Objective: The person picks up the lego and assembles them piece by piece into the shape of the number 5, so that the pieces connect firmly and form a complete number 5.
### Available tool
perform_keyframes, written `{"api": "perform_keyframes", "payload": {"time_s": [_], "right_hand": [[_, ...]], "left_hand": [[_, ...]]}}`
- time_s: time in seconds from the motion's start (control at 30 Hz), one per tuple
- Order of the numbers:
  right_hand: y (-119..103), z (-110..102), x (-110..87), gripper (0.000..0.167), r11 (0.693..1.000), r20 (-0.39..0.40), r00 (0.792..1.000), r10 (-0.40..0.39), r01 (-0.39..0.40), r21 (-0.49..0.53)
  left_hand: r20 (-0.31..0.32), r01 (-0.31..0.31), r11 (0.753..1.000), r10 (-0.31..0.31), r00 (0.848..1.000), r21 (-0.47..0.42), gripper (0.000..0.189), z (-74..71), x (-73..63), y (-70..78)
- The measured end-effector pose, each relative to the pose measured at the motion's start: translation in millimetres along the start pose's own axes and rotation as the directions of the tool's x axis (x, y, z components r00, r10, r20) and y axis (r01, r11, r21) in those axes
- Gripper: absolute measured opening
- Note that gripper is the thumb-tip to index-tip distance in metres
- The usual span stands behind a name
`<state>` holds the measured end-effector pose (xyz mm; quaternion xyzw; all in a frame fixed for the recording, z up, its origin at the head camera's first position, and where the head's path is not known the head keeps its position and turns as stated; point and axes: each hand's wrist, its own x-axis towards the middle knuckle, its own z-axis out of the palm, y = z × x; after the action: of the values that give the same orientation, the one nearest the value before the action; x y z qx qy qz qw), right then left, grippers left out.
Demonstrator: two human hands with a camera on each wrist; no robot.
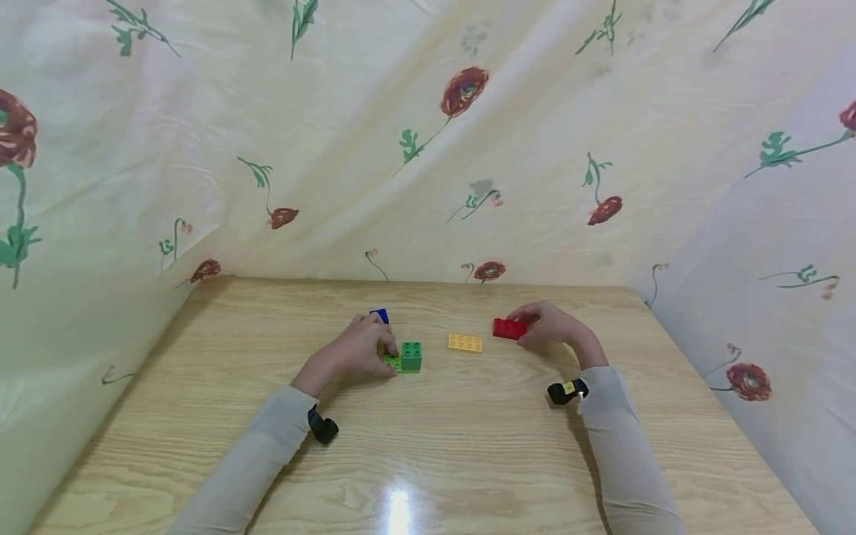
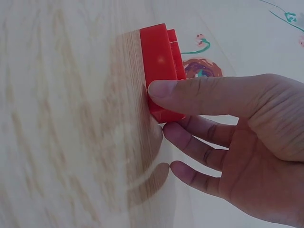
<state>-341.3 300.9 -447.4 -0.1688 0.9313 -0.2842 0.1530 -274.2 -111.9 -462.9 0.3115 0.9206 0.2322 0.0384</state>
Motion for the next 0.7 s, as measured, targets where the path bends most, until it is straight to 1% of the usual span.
{"api": "perform_keyframes", "payload": {"time_s": [0.53,0.7], "right_hand": [[-1.7,2.5,2.0,0.041,0.999,-0.015,0.999,0.032,-0.032,-0.012],[-4.2,3.4,2.8,0.041,1.000,-0.024,0.999,0.023,-0.024,-0.015]], "left_hand": [[0.000,0.006,1.000,-0.006,1.000,-0.010,0.021,1.0,0.1,-0.7],[-0.002,0.004,1.000,-0.004,1.000,-0.005,0.021,0.4,-0.1,-0.4]]}}
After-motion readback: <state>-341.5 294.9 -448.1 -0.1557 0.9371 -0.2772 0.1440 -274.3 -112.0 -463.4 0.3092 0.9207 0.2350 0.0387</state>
